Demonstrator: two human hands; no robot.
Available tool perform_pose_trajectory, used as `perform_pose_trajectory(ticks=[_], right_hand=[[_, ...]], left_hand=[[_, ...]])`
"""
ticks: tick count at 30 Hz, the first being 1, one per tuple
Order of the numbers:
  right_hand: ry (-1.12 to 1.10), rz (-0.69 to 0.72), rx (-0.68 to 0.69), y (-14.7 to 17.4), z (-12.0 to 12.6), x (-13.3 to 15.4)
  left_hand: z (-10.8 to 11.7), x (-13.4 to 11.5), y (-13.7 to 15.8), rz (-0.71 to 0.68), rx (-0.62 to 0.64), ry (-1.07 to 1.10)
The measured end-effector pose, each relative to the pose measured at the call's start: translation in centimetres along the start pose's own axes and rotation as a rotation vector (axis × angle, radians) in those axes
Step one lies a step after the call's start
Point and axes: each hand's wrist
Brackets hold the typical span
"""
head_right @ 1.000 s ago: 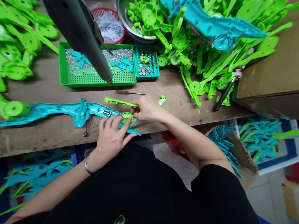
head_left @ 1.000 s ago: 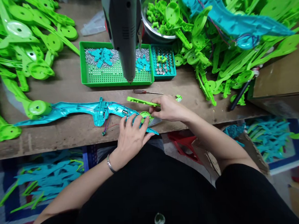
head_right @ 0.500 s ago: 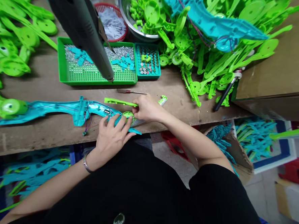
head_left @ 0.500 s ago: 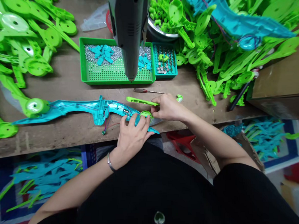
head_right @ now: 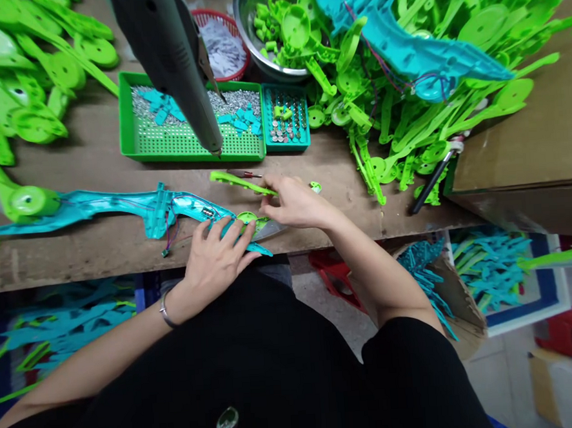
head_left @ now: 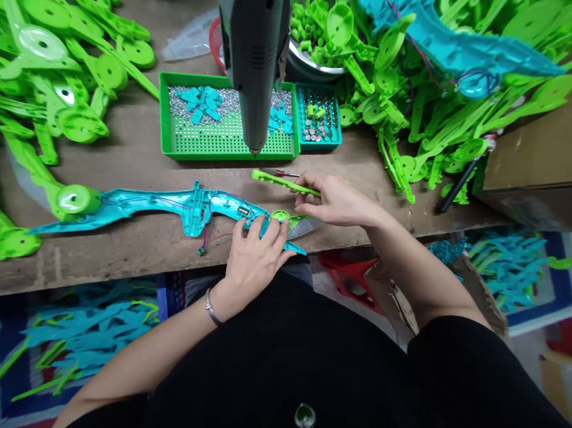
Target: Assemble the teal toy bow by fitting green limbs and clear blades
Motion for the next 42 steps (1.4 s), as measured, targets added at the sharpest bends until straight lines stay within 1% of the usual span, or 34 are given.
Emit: perform_pose_trajectory(ticks=[3, 7, 9, 12, 18, 21, 26, 30, 35, 38, 42], right_hand=[[-0.042, 0.029, -0.036, 0.9, 1.2, -0.5], [0.005, 0.137, -0.106, 2.1, 2.3, -1.6], [0.029, 0.157, -0.129, 2.6, 2.7, -2.3], [0.038, 0.146, -0.168, 3.3, 2.9, -3.4], [0.048, 0.096, -0.329, 4.4, 3.2, -5.0], [0.032, 0.066, -0.371, 4.9, 3.3, -5.4], [0.017, 0.024, -0.364, 5.7, 3.5, -5.7], [0.007, 0.058, -0.343, 6.1, 3.6, -5.8], [0.01, 0.082, -0.369, 6.0, 3.5, -6.2], [0.012, 0.11, -0.375, 5.9, 3.3, -6.5], [-0.006, 0.141, -0.347, 5.7, 3.1, -6.6]], left_hand=[[0.2, 0.0, 0.0, -0.003, 0.014, -0.012], [0.4, 0.1, -0.1, -0.005, 0.016, -0.014], [0.4, 0.1, 0.0, -0.006, 0.012, -0.017], [0.3, 0.1, 0.0, -0.003, 0.005, -0.009], [0.4, 0.2, -0.1, -0.014, 0.013, -0.015], [0.6, 0.2, -0.1, -0.01, 0.016, 0.006], [1.0, 0.2, -0.2, -0.015, 0.036, 0.004], [1.4, 0.3, -0.3, -0.036, 0.059, -0.011], [1.6, 0.6, 0.0, -0.055, 0.06, 0.01], [1.3, 1.0, 0.2, -0.074, 0.03, 0.005], [0.8, 1.3, 0.5, -0.108, -0.044, -0.018]])
Point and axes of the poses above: each hand's wrist, its own y-axis away from the middle knuckle, its own z-axis out of the back of the hand, x = y × z, and after that the axes turned 2 degrees about -x, right-handed
